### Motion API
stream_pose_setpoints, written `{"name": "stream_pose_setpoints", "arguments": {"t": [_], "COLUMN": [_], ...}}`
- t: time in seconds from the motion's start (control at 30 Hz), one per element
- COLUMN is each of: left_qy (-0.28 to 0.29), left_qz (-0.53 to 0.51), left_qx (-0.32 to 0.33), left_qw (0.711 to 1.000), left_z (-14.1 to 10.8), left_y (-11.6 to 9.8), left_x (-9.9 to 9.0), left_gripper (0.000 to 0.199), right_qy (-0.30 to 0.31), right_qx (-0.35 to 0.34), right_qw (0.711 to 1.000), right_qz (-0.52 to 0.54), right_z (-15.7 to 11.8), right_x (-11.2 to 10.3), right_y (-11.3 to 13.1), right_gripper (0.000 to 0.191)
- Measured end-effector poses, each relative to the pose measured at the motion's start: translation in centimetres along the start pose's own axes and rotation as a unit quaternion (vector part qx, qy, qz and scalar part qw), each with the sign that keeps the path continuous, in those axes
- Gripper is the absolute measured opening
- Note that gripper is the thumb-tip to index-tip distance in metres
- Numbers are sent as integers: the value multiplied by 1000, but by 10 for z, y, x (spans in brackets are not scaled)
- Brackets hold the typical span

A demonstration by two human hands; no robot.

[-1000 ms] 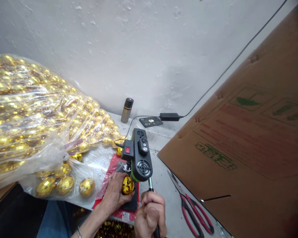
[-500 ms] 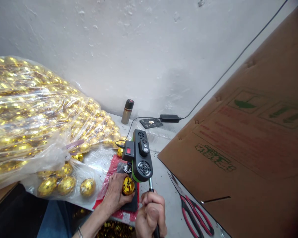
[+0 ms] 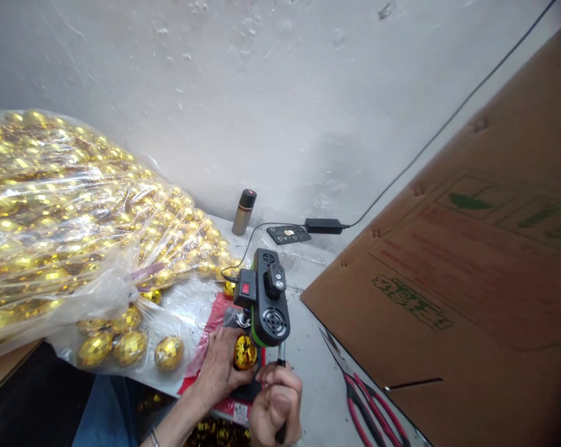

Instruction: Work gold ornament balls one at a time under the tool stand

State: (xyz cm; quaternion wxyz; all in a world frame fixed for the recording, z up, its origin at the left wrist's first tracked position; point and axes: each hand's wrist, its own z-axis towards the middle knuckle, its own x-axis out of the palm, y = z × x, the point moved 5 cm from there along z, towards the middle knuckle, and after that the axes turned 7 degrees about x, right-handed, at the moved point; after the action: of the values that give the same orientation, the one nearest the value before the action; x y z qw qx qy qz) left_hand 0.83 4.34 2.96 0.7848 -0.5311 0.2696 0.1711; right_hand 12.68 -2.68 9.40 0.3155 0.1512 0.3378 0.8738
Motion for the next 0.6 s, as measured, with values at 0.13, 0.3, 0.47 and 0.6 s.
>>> {"name": "stream_pose_setpoints", "arguments": {"t": [0.13, 0.3, 0.47, 0.6], "left_qy": [1, 3, 27, -17], "left_qz": [6, 17, 54, 134], "left_qx": [-2, -1, 58, 117], "left_qw": [1000, 1000, 996, 984], "left_z": [0, 3, -14, -28], "left_y": [-1, 0, 3, 11], "left_x": [-1, 0, 5, -25], "left_gripper": [45, 49, 69, 80], "right_qy": [31, 5, 8, 19], "right_qx": [-61, 36, 116, 71], "right_qw": [998, 999, 993, 997], "right_qz": [-11, 23, 29, 18], "right_z": [0, 28, 65, 64], "right_x": [-2, -2, 3, 0], "right_y": [-5, 21, 49, 48], "right_gripper": [38, 39, 34, 35]}}
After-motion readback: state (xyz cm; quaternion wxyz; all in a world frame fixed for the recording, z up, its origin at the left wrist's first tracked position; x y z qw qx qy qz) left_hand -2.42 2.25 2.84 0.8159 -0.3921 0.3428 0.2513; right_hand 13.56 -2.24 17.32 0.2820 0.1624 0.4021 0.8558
